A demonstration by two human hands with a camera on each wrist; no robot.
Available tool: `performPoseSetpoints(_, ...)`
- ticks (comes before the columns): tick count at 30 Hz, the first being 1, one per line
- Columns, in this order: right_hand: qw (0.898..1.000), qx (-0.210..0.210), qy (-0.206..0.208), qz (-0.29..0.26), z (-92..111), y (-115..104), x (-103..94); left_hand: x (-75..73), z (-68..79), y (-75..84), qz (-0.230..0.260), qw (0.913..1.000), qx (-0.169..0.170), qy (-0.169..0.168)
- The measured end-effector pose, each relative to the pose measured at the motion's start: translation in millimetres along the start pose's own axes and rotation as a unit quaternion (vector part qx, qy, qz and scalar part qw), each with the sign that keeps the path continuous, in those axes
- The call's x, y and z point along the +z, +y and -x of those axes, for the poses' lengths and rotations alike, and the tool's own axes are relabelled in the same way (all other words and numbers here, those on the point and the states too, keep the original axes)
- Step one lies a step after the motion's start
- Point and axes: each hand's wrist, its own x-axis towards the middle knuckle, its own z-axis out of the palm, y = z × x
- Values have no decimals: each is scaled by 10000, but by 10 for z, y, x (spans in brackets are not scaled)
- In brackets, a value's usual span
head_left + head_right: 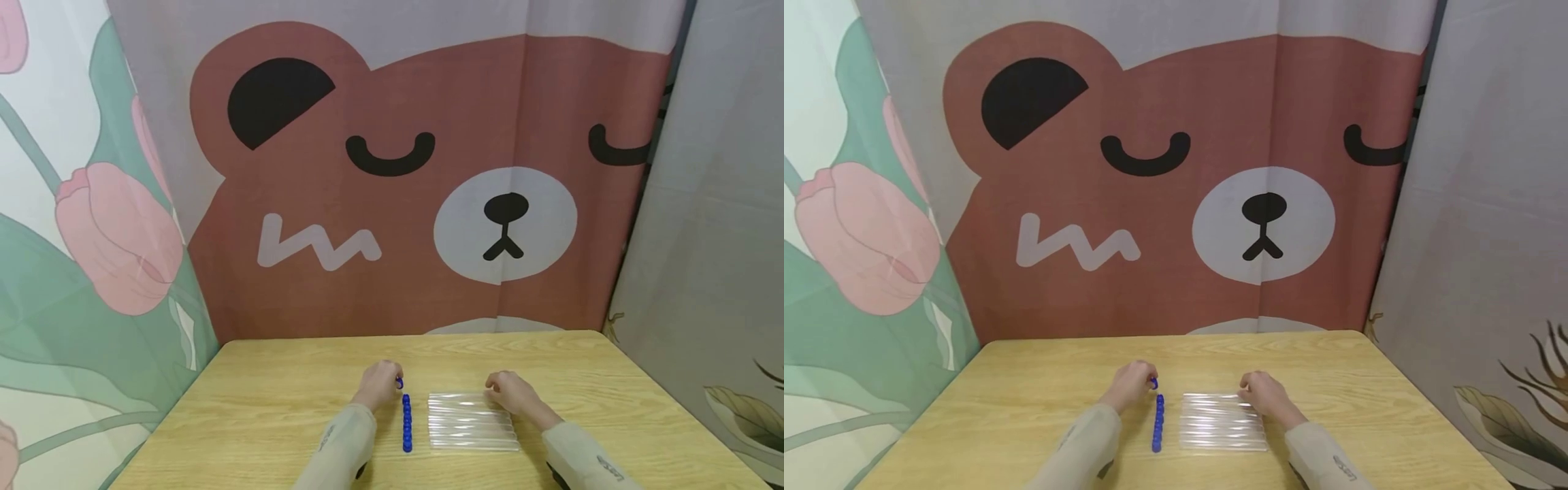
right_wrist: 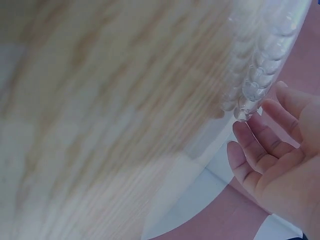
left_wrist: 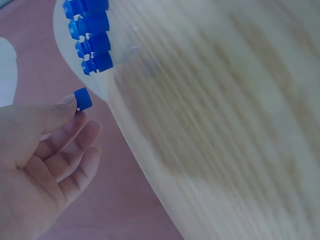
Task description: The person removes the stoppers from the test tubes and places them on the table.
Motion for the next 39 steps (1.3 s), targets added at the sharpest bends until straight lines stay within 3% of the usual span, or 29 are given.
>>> performPoseSetpoints(15,9999,28,-94,-103,1,-8,-3,171,-11,-112,320,9989,-278,-217)
performPoseSetpoints(31,9998,24,-139,-135,6,-10,12,243,-41,-112,155,9999,-57,-26)
performPoseSetpoints(39,9998,-32,-134,-121,15,-23,-22,242,-55,-118,349,9993,-68,-112)
